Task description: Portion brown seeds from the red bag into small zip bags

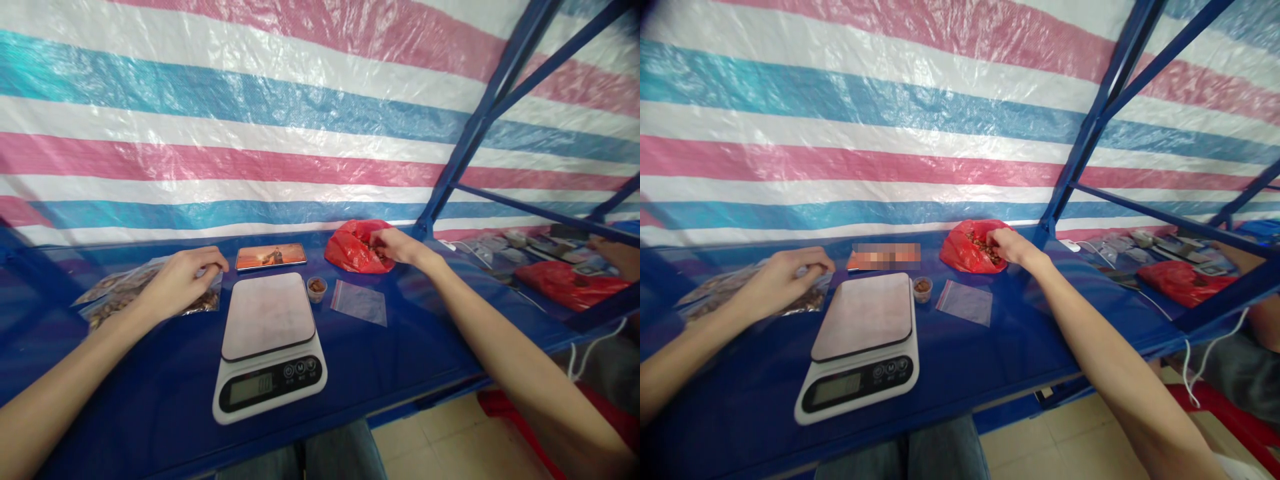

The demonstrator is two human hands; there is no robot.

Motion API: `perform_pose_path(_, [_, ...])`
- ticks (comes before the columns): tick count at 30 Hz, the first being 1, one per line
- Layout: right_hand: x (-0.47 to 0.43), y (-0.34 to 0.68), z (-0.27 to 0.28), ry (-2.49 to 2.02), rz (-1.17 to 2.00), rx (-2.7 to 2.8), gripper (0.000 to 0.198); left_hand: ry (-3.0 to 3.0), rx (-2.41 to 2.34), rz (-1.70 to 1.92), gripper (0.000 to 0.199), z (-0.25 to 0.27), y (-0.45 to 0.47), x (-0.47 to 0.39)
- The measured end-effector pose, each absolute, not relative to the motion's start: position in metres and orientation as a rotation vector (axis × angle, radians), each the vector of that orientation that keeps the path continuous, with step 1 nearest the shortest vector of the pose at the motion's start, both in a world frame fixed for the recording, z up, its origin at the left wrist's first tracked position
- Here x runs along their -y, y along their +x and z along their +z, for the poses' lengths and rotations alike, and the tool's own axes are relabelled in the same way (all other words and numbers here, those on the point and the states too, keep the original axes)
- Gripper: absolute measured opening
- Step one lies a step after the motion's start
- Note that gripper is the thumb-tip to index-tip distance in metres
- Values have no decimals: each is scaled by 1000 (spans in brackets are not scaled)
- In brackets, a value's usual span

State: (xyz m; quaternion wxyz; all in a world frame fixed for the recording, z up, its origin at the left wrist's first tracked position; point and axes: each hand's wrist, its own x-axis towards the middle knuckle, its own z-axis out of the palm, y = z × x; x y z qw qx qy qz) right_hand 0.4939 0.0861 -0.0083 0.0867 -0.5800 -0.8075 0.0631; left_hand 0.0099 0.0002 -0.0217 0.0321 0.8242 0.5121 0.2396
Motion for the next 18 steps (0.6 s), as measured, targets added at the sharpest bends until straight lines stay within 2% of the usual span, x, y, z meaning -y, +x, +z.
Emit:
perform_pose_path(7, [-75, 482, 11, -1322, -69, 2197, 13, 2525, -1590, 664, 31, -16, 12, 4])
perform_pose_path(11, [-47, 442, 18, -1006, 177, 2097, 16, 2538, -1606, 674, 32, -16, 11, 4])
perform_pose_path(15, [-17, 403, 11, -774, 494, 2240, 16, 2535, -1608, 699, 30, -16, 12, 3])
perform_pose_path(18, [-6, 387, 1, -681, 565, 2318, 12, 2527, -1609, 686, 32, -15, 14, 4])
